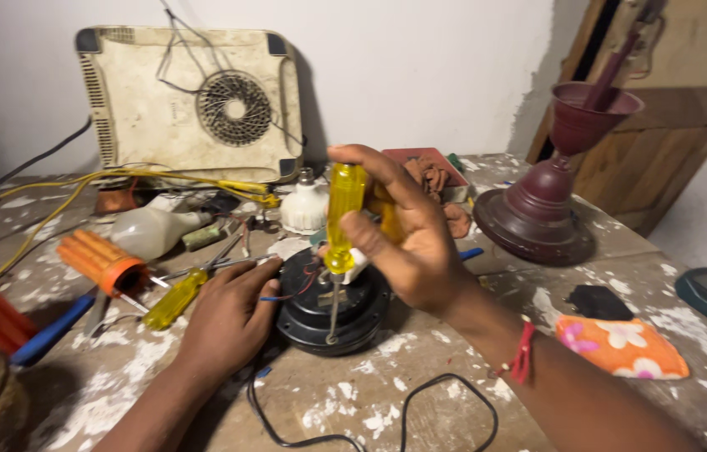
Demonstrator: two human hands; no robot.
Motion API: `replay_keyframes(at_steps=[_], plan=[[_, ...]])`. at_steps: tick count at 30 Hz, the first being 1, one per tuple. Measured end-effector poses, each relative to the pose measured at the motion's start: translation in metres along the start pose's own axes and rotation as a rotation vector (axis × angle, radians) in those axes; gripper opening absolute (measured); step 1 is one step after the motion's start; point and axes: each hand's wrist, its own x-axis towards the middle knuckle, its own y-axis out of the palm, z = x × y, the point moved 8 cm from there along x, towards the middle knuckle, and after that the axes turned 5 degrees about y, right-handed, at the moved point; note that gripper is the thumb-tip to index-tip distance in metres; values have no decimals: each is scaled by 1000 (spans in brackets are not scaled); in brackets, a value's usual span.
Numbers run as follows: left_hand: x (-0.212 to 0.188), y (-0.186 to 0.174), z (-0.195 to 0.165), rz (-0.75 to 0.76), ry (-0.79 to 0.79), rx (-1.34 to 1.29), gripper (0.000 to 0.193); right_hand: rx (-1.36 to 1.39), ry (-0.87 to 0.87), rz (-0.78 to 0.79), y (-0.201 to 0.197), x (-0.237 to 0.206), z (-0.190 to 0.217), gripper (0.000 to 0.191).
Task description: The person uses a yellow-handled screwdriver to tighten screws on a black circular electrical component with exposed wiring. They repeatedly adjust the wires and reposition the component on the workbench while continuing to tighten fasteners.
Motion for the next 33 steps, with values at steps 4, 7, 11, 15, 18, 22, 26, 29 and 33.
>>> replay_keyframes(at_steps=[4,7,11,15,18,22,26,29,33], plan=[[-2,-3,-1,-12,10,-13,42,79,-7,48,6,-1,6,51],[-2,-3,-2,-17,6,1,41,-7,-35,28,9,-2,8,49],[-1,-4,-4,-8,1,-5,42,-92,-79,-6,11,-1,7,47],[-2,-4,-5,12,-14,-1,43,-119,-75,-63,8,3,4,50],[-2,-6,-5,13,-22,-5,43,-41,-18,-17,5,6,2,50],[-1,-5,-5,14,-13,-8,43,67,55,61,0,4,1,45],[-2,-4,-3,10,-14,-2,43,-53,-32,50,-2,3,5,41],[-1,-3,-4,8,1,-1,42,-128,-45,-6,-5,3,4,44],[-1,-4,-3,1,0,-3,42,-137,-79,19,-3,6,8,42]])
